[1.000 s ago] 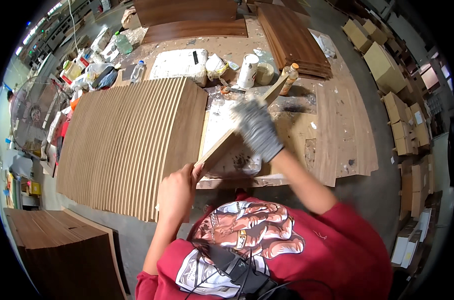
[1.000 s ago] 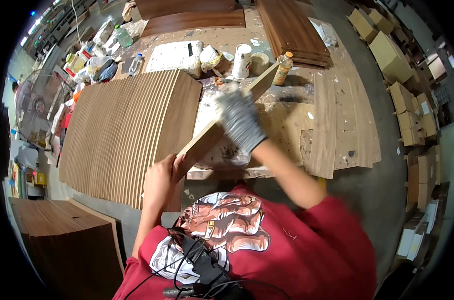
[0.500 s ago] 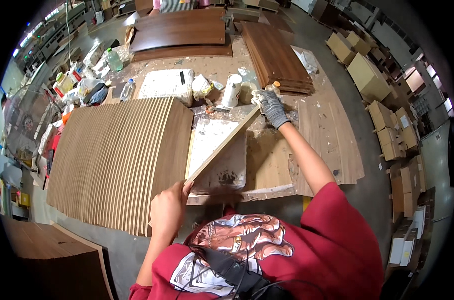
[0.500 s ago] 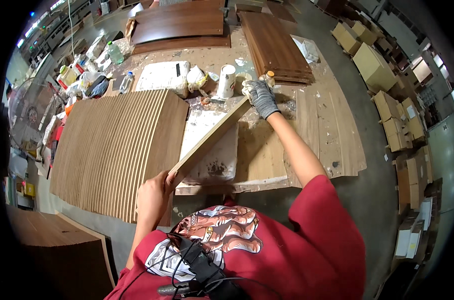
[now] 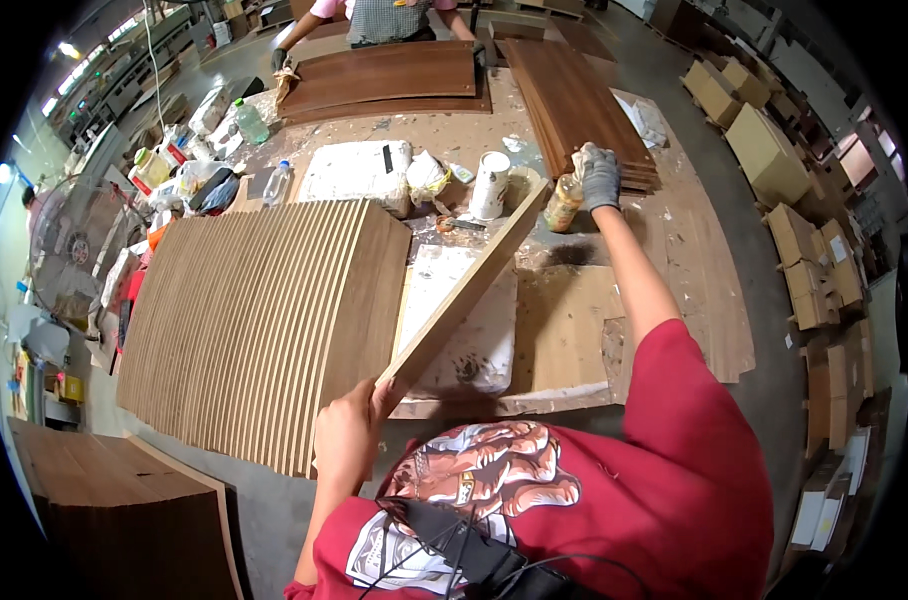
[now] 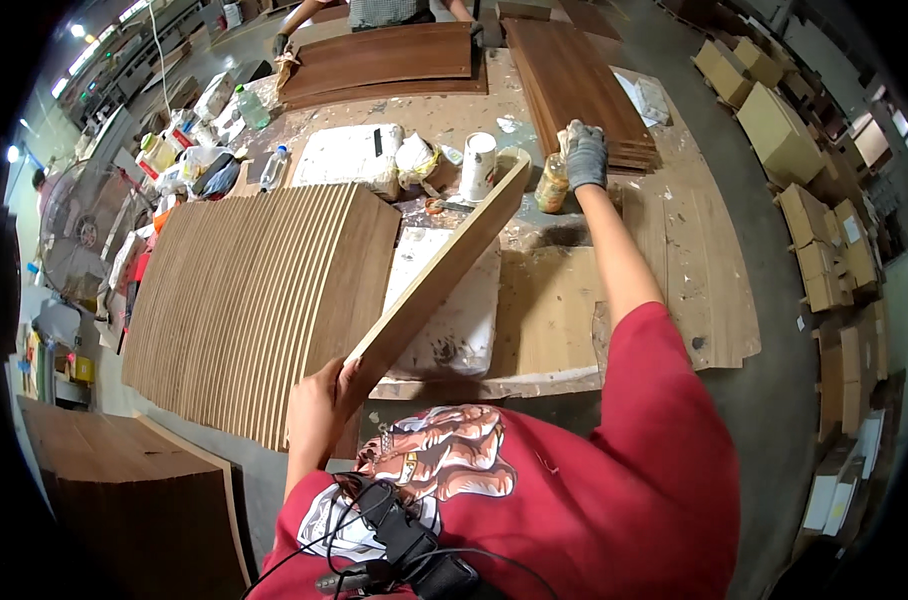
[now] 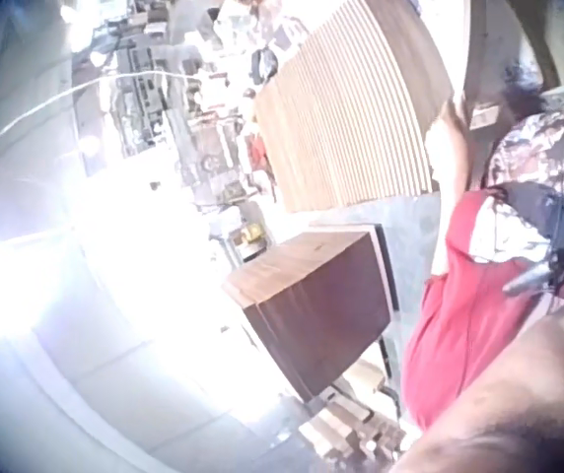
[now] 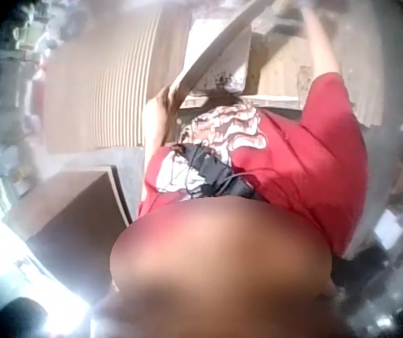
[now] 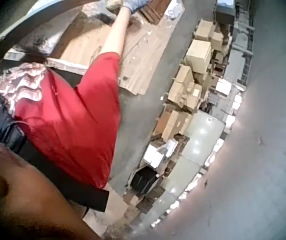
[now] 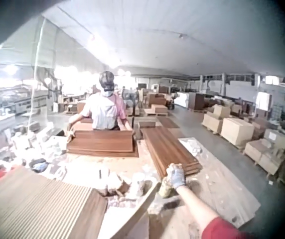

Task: The person wipes several wooden planks with a cloth, turning them over and placing them onto a stack of corrugated cardboard.

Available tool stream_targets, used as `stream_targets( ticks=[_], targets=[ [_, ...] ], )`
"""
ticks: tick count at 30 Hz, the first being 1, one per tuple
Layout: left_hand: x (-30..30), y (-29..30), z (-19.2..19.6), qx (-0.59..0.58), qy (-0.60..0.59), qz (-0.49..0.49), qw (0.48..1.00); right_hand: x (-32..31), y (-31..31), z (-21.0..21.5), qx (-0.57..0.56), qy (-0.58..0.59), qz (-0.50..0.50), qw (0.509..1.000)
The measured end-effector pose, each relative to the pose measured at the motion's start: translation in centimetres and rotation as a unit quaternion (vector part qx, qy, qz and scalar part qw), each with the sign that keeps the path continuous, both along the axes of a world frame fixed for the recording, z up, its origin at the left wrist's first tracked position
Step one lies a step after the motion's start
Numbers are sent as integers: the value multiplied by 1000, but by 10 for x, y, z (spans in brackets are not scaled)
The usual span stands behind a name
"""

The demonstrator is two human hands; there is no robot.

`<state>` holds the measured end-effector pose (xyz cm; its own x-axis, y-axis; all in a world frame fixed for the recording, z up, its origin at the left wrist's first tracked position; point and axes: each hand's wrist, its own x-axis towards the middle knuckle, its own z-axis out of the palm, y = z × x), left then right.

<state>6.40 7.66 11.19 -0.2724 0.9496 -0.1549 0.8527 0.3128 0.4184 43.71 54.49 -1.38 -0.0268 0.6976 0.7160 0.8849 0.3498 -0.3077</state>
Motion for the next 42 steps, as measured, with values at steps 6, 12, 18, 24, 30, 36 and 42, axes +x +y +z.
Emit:
stream_targets(
  ticks=[6, 12, 18, 24, 30, 36, 42],
  targets=[
    [1, 1, -2, 23, -19, 8, 1000, -14, -14, -15, -125, -107, -60, 985],
    [-2, 5, -2, 30, -6, 12, 999, -16, -5, -23, -140, -221, -73, 962],
    [-3, 8, -10, 48, 6, -5, 999, 22, 0, -24, -113, -129, -3, 985],
    [4, 12, 1, 13, -26, 33, 999, 96, -19, 14, 24, 165, 37, 985],
    [4, 10, 4, 14, -32, 25, 999, 160, -57, -21, -288, 783, 115, 539],
    [8, 10, 7, 27, -25, 23, 999, 111, -79, 19, -226, 814, 75, 530],
    [9, 11, 2, 23, -5, 27, 999, 90, -85, 59, 1, 222, 14, 975]
  ],
)
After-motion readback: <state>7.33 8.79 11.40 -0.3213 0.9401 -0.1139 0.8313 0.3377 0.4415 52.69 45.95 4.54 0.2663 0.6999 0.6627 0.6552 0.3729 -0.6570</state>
